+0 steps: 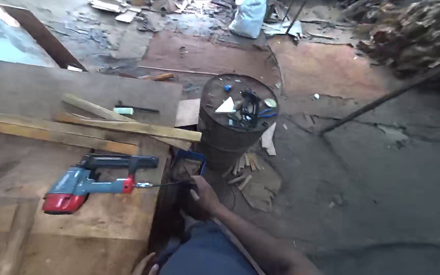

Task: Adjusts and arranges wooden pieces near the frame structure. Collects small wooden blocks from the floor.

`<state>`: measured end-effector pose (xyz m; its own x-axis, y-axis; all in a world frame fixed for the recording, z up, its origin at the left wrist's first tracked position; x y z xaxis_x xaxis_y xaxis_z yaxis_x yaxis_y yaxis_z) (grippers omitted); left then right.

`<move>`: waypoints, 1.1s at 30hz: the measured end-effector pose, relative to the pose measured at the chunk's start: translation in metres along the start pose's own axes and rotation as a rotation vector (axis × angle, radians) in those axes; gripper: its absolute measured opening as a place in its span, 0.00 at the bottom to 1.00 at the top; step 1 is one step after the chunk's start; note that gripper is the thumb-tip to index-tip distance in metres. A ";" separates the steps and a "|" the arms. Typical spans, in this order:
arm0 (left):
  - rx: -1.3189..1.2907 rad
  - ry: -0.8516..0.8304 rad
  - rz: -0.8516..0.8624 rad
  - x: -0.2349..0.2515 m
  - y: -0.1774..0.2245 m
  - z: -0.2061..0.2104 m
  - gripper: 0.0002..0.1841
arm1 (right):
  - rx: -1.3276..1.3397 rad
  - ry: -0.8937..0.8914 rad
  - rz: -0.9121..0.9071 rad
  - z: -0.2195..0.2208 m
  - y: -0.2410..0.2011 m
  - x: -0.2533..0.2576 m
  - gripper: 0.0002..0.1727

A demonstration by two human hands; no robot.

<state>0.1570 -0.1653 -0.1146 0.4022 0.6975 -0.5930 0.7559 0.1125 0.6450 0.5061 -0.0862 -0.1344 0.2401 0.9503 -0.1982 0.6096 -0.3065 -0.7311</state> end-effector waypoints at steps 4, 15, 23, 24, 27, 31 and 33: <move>0.138 -0.205 -0.007 0.010 0.028 0.046 0.26 | 0.096 -0.052 0.343 -0.027 0.123 -0.139 0.35; 0.345 -0.450 0.081 0.080 0.175 0.165 0.26 | 1.529 0.807 1.059 -0.128 0.334 -0.337 0.40; 0.420 -0.508 -0.018 0.240 0.265 0.340 0.26 | 0.697 0.155 1.013 -0.217 0.519 -0.233 0.30; 0.439 -0.531 -0.020 0.262 0.278 0.368 0.26 | 0.582 0.002 0.996 -0.224 0.540 -0.224 0.31; 0.502 -0.744 0.026 0.319 0.305 0.456 0.26 | 0.510 -0.114 1.044 -0.231 0.603 -0.208 0.27; 0.543 -0.830 -0.041 0.460 0.286 0.562 0.24 | 0.652 -0.054 1.028 -0.209 0.714 -0.136 0.24; 0.591 -0.813 -0.117 0.535 0.243 0.609 0.23 | 0.644 -0.081 1.011 -0.169 0.778 -0.108 0.25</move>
<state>0.8707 -0.1954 -0.5682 0.3729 -0.0135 -0.9278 0.8591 -0.3728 0.3507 1.0818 -0.4365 -0.5713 0.3299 0.3031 -0.8940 -0.3230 -0.8537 -0.4086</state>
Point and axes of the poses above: each hand's wrist, its own x-axis towards the middle knuckle, its own z-axis out of the palm, y = z × x, the point moved 7 cm from there along x, towards the middle knuckle, and after that the axes turned 5 degrees about x, right-handed, at the moved point
